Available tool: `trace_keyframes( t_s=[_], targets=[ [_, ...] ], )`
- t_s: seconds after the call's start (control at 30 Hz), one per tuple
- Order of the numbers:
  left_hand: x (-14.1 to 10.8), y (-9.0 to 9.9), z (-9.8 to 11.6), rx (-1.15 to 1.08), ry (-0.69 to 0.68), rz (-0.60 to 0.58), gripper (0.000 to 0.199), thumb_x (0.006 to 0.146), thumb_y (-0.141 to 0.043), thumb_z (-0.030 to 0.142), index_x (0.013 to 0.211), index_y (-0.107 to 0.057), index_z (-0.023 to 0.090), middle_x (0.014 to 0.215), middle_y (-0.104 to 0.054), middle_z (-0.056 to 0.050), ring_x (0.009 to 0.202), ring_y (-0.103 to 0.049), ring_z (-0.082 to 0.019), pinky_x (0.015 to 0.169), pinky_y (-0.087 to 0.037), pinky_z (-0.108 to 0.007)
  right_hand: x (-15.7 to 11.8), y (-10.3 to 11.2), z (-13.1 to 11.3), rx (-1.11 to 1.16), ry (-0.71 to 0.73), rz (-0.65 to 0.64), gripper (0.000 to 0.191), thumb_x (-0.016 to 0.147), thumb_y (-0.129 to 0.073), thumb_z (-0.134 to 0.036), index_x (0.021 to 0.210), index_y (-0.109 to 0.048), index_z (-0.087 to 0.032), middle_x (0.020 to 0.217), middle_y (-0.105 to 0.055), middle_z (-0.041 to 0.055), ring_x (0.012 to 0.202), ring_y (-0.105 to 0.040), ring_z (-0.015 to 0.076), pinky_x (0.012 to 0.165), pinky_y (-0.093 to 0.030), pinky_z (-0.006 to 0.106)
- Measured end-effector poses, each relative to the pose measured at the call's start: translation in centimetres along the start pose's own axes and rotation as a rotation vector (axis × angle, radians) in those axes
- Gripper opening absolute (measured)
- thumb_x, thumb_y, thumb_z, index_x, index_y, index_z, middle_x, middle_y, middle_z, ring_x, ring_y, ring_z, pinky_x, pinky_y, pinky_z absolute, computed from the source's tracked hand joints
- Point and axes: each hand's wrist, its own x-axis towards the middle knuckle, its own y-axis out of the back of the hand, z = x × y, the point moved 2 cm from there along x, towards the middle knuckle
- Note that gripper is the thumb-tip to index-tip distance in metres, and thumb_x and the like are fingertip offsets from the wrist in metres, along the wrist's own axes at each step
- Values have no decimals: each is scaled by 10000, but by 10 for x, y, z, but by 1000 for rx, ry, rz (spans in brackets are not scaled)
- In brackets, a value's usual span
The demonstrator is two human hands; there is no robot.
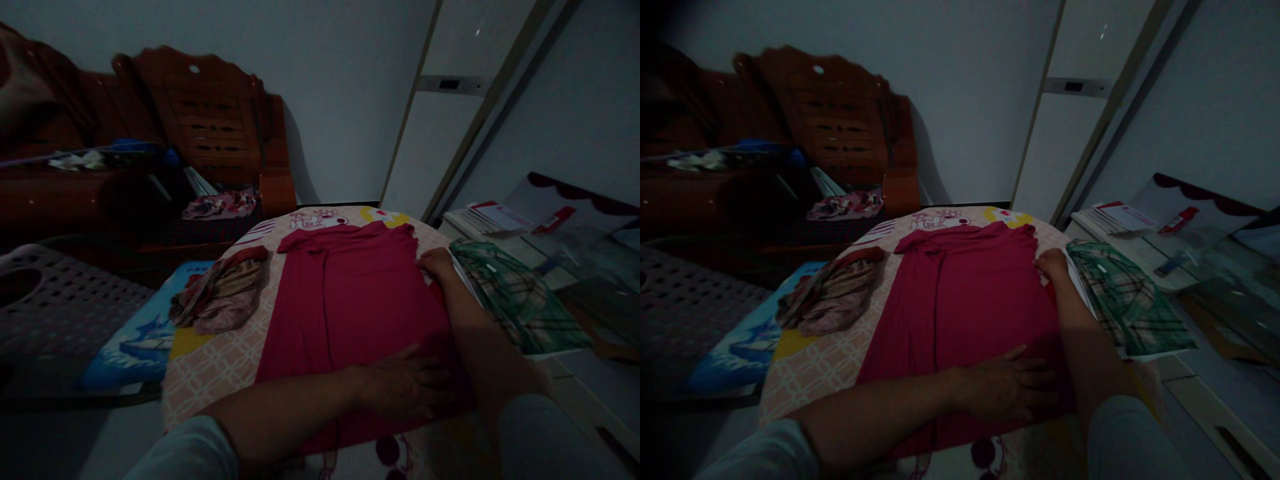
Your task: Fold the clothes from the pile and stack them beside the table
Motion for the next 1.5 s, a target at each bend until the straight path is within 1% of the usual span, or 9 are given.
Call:
trace_keyframes(
  t_s=[0.13, 0.33, 0.57, 0.7, 0.83, 0.97, 1.1, 1.23, 1.5],
  targets=[
    [0, 1, 0, -8, -11, -25, 501, 999, -348, 391, 1463, -425, 219, 1555, -369, -63, 1464, -268, -261, 1171, -244, -541, 12, -3, -12, -85, -76, 95, 277, 842, -513, -229, 820, -755, -97, 863, -737, 190, 874, -707, 268, 757, -527, 310],
    [-3, 1, 2, 84, -19, -1, 498, 993, -352, 406, 1459, -429, 249, 1545, -388, -33, 1453, -289, -232, 1162, -274, -519, 31, -18, -26, -144, -126, 43, 340, 831, -594, -343, 989, -729, -74, 1028, -710, 246, 968, -688, 329, 761, -530, 363],
    [-1, -7, -1, 118, -35, 31, 507, 993, -340, 420, 1455, -439, 236, 1542, -390, -55, 1442, -307, -250, 1167, -251, -524, 13, -10, -31, -318, 103, 97, 421, 898, -532, -303, 1261, -585, -96, 1093, -700, 197, 1023, -657, 283, 824, -481, 346],
    [-1, -3, -1, 59, -30, 16, 496, 1001, -336, 390, 1455, -442, 221, 1538, -395, -70, 1447, -303, -257, 1165, -256, -533, -18, 16, -39, -317, 209, 131, 361, 920, -480, -300, 1194, -655, -143, 1074, -715, 158, 1014, -649, 277, 850, -458, 341],
    [-1, 2, -1, 7, -5, -7, 486, 1011, -323, 373, 1464, -423, 227, 1551, -376, -76, 1458, -283, -250, 1171, -230, -558, -84, 49, -34, -276, 266, 126, 352, 940, -416, -295, 1062, -719, -167, 1013, -738, 136, 966, -660, 260, 827, -440, 311],
    [0, 1, -3, -23, 0, -35, 485, 1011, -334, 370, 1474, -400, 243, 1565, -353, -69, 1474, -242, -249, 1176, -201, -575, -174, 69, 0, -213, 314, 89, 333, 939, -413, -348, 996, -718, -227, 990, -741, 101, 911, -668, 237, 795, -438, 291],
    [0, 0, -4, -38, 6, -37, 479, 1010, -343, 358, 1474, -400, 251, 1563, -358, -73, 1473, -242, -269, 1175, -179, -589, -240, 75, 49, -289, 138, 158, 281, 906, -432, -302, 908, -705, -235, 940, -732, 120, 834, -668, 249, 743, -437, 315],
    [1, 1, -3, -36, 15, -55, 482, 1012, -343, 371, 1476, -398, 252, 1572, -339, -81, 1477, -230, -273, 1181, -164, -577, -259, 67, 77, -358, -19, 147, 311, 916, -387, -239, 800, -676, -222, 882, -723, 133, 815, -662, 254, 706, -419, 324],
    [1, -3, -5, -24, 18, -44, 482, 1008, -362, 386, 1474, -396, 267, 1571, -342, -79, 1480, -226, -252, 1186, -139, -558, -249, 51, 80, -214, -72, 184, 272, 895, -501, -387, 751, -665, -225, 832, -723, 113, 805, -663, 256, 714, -433, 326]
  ],
)
